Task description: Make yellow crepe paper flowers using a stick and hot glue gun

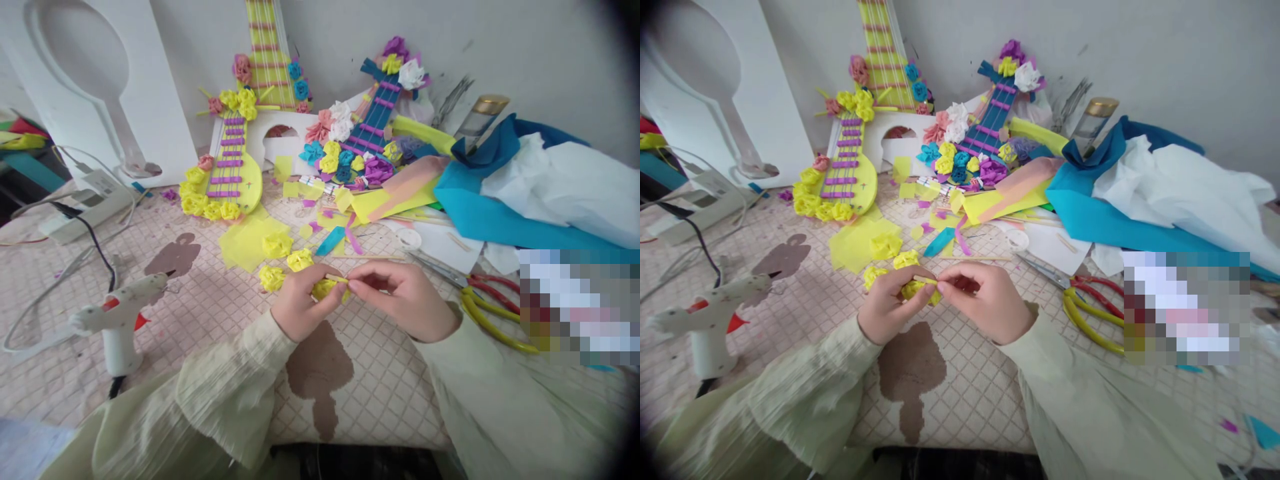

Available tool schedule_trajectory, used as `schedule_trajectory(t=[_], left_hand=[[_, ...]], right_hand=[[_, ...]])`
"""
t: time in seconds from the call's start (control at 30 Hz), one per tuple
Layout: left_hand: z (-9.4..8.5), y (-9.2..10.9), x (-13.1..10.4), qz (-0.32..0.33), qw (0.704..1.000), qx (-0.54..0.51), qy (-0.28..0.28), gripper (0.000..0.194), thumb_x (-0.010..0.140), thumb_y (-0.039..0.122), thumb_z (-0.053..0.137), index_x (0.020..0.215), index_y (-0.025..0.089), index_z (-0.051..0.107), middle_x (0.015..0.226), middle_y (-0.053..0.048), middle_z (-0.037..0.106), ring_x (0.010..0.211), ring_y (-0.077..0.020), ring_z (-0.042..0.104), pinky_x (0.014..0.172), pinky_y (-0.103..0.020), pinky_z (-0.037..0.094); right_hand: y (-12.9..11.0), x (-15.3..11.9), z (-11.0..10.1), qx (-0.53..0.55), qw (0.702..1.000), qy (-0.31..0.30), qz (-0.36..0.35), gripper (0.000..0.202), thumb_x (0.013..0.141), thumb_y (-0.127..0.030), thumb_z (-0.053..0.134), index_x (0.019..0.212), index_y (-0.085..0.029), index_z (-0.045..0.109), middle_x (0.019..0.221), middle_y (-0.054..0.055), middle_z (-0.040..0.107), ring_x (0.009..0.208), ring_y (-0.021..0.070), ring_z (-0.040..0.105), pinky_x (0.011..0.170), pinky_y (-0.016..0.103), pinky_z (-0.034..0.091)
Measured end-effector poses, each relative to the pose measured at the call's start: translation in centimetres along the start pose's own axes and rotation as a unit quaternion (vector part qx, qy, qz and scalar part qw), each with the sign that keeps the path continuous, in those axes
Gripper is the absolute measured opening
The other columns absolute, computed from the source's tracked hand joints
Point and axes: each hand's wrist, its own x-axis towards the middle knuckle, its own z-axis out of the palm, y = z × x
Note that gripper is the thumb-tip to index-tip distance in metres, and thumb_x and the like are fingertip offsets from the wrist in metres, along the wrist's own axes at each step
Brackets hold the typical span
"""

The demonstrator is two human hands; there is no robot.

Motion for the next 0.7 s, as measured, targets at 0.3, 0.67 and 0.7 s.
schedule_trajectory(t=[0.3,0.67,0.7], left_hand=[[-0.3,-0.3,0.2,-0.016,1.0,-0.004,0.005,0.022,0.083,0.03,0.046,0.089,0.013,0.059,0.085,-0.007,0.065,0.076,-0.0154,0.06,0.064,-0.026,0.05],[-5.5,2.1,-7.1,-0.042,0.964,0.124,0.229,0.02,0.08,0.031,0.052,0.09,0.016,0.059,0.087,-0.008,0.063,0.085,-0.0194,0.059,0.074,-0.031,0.051],[-6.3,2.0,-8.7,-0.063,0.957,0.148,0.242,0.021,0.079,0.032,0.052,0.089,0.016,0.06,0.084,-0.008,0.063,0.083,-0.02,0.059,0.072,-0.031,0.051]], right_hand=[[0.4,0.4,-0.2,0.025,0.999,0.004,0.029,0.017,0.074,-0.031,0.058,0.075,-0.015,0.065,0.073,0.004,0.067,0.061,0.0128,0.057,0.057,0.026,0.048],[0.3,0.4,-0.8,0.037,0.997,0.011,0.066,0.024,0.068,-0.039,0.064,0.075,-0.016,0.066,0.06,0.002,0.062,0.054,0.0135,0.056,0.051,0.026,0.045],[0.4,0.4,-0.8,0.034,0.997,0.013,0.064,0.024,0.068,-0.04,0.064,0.075,-0.017,0.066,0.06,0.002,0.062,0.054,0.0135,0.055,0.05,0.025,0.044]])
